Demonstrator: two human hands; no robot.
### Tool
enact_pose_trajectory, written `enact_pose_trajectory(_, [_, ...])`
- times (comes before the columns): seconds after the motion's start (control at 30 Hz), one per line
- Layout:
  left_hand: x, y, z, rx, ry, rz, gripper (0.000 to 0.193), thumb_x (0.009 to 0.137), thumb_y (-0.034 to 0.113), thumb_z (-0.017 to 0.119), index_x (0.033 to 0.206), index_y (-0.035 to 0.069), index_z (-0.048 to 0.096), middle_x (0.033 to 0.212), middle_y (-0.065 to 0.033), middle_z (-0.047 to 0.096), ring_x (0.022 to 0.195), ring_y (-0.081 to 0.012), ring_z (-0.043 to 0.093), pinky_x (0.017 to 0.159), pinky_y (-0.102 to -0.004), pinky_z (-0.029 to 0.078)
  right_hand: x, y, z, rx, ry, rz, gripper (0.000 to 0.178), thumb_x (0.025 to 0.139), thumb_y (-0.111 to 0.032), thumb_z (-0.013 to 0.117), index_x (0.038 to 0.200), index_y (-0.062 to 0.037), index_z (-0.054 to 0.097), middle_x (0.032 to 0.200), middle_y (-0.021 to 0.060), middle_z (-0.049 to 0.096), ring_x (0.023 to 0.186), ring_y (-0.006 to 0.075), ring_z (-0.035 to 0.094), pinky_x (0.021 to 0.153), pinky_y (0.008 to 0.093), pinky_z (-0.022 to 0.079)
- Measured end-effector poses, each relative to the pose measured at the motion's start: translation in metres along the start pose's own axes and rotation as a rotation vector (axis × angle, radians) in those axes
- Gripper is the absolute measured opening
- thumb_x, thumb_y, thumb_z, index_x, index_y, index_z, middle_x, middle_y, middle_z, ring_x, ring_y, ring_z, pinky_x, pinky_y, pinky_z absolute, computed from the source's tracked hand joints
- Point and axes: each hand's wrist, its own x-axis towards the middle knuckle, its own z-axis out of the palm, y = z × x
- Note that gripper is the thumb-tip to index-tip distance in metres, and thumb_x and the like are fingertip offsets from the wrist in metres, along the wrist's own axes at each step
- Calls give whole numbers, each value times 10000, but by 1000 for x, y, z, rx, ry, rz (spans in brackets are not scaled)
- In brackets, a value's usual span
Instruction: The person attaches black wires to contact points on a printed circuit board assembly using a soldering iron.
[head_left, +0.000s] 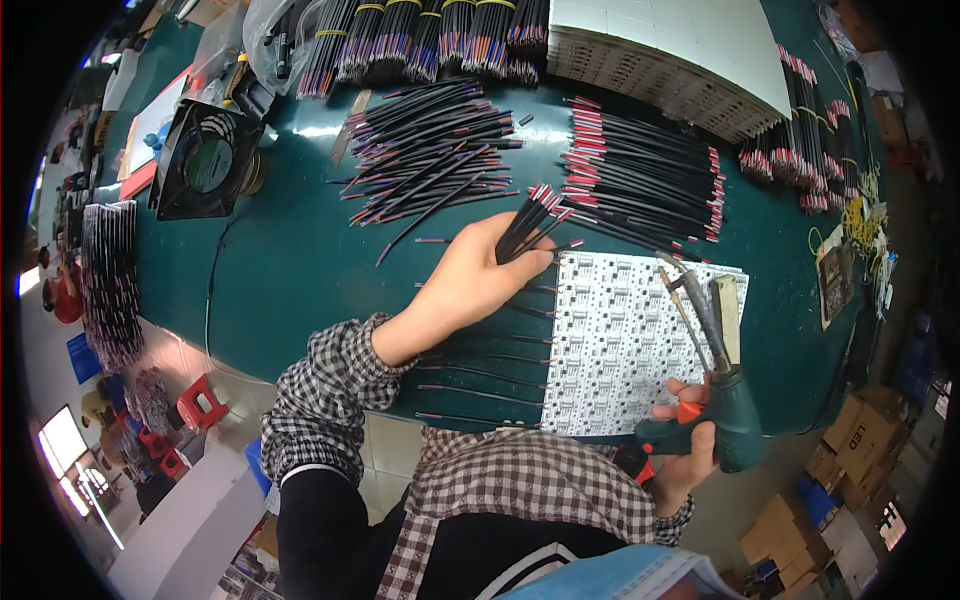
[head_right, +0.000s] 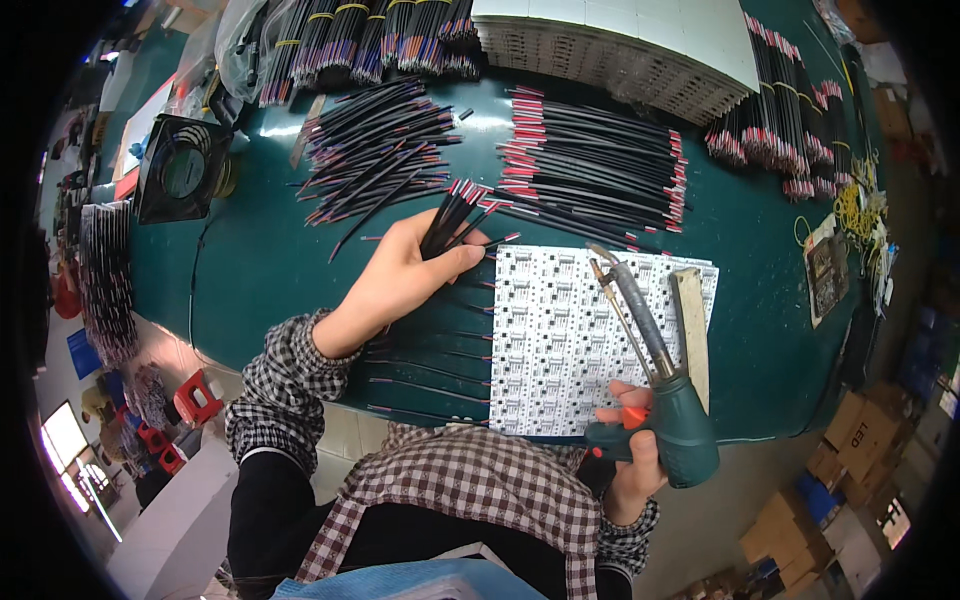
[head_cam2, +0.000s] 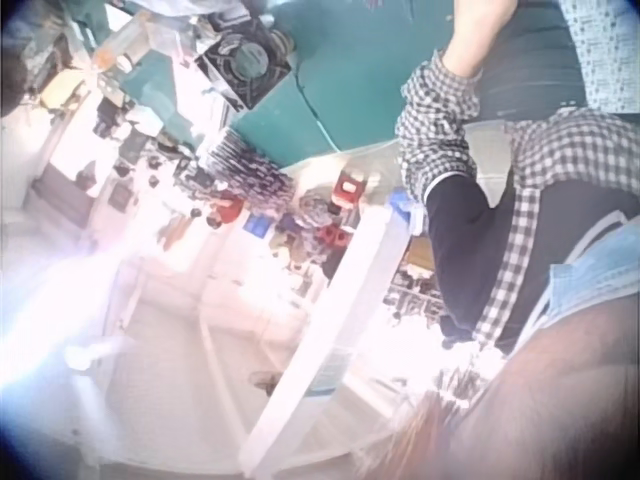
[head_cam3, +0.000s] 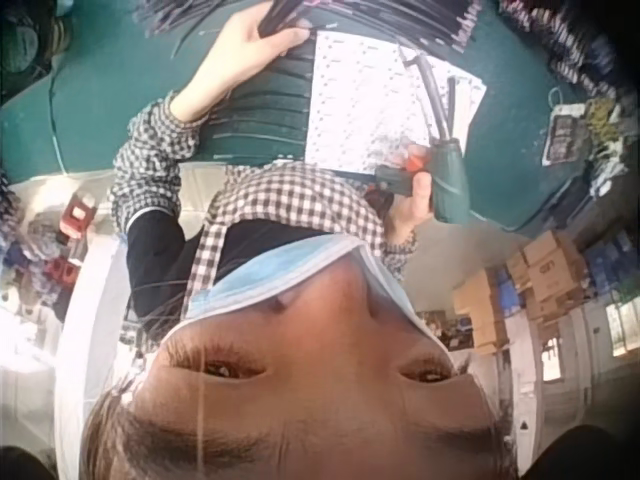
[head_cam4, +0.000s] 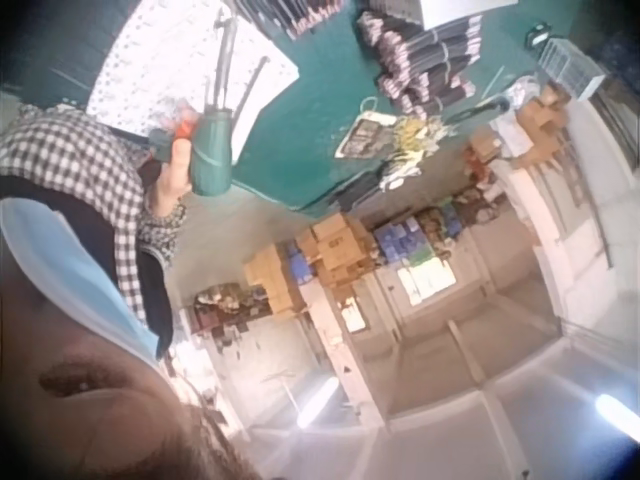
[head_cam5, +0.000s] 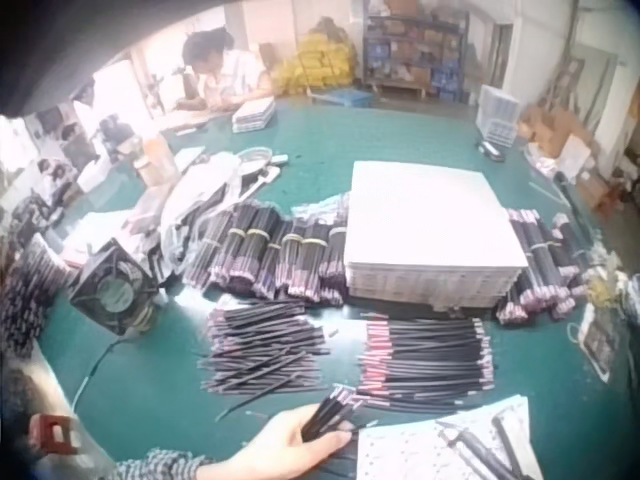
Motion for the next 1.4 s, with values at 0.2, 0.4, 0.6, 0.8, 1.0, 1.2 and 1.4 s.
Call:
enact_pose_trajectory(0.2, [2, -3, 0, 14, 35, 38, 187, 876, 143, 700, 934, -19, 627, 783, 29, 559, 733, -39, 485, 656, -218, 395, 4, -13, 17, -28, -16, 129, 611, 941, -343, 577, 1335, 100, 431, 1087, 199, 585, 1066, 351, 621, 701, 355, 624])
enact_pose_trajectory(0.4, [5, 4, 3, 90, 13, 2, 161, 857, 144, 706, 896, -3, 652, 746, 37, 549, 707, -43, 471, 637, -229, 390, 6, -8, 13, -40, -95, 196, 643, 917, -387, 624, 1315, 87, 447, 1072, 178, 579, 1053, 336, 618, 758, 372, 611])
enact_pose_trajectory(0.6, [-2, 16, 4, 192, 20, -24, 163, 849, 128, 686, 895, -24, 650, 718, -13, 607, 682, -66, 533, 626, -252, 435, 6, -15, 17, -84, -101, 248, 675, 912, -384, 636, 1346, 89, 428, 1070, 162, 583, 1049, 334, 621, 778, 382, 601])
enact_pose_trajectory(0.8, [6, 11, 15, 267, -7, 20, 175, 818, 116, 680, 866, -46, 636, 734, -66, 637, 699, -98, 583, 659, -280, 478, 5, -19, 14, -107, -107, 250, 676, 923, -381, 625, 1353, 97, 418, 1067, 158, 586, 1047, 323, 623, 786, 373, 594])
enact_pose_trajectory(1.0, [14, 13, 25, 332, 1, 132, 178, 791, 108, 679, 866, -46, 633, 751, -105, 663, 685, -134, 607, 654, -299, 484, 0, -12, 5, -108, -46, 221, 656, 926, -362, 622, 1348, 100, 423, 1051, 154, 599, 1024, 322, 630, 774, 371, 597])
enact_pose_trajectory(1.2, [14, 10, 35, 394, 25, 171, 158, 767, 96, 680, 852, -28, 630, 730, -126, 647, 643, -183, 603, 618, -312, 472, -7, -7, -2, -127, -48, 232, 635, 917, -368, 628, 1305, 107, 465, 1049, 170, 600, 998, 324, 633, 751, 377, 599])
enact_pose_trajectory(1.4, [14, 7, 42, 461, 87, 235, 157, 746, 87, 678, 773, -21, 568, 683, -178, 565, 619, -317, 543, 572, -404, 430, -14, -10, -7, -124, -149, 296, 579, 918, -349, 627, 1258, 101, 494, 1047, 182, 605, 975, 302, 637, 768, 385, 587])
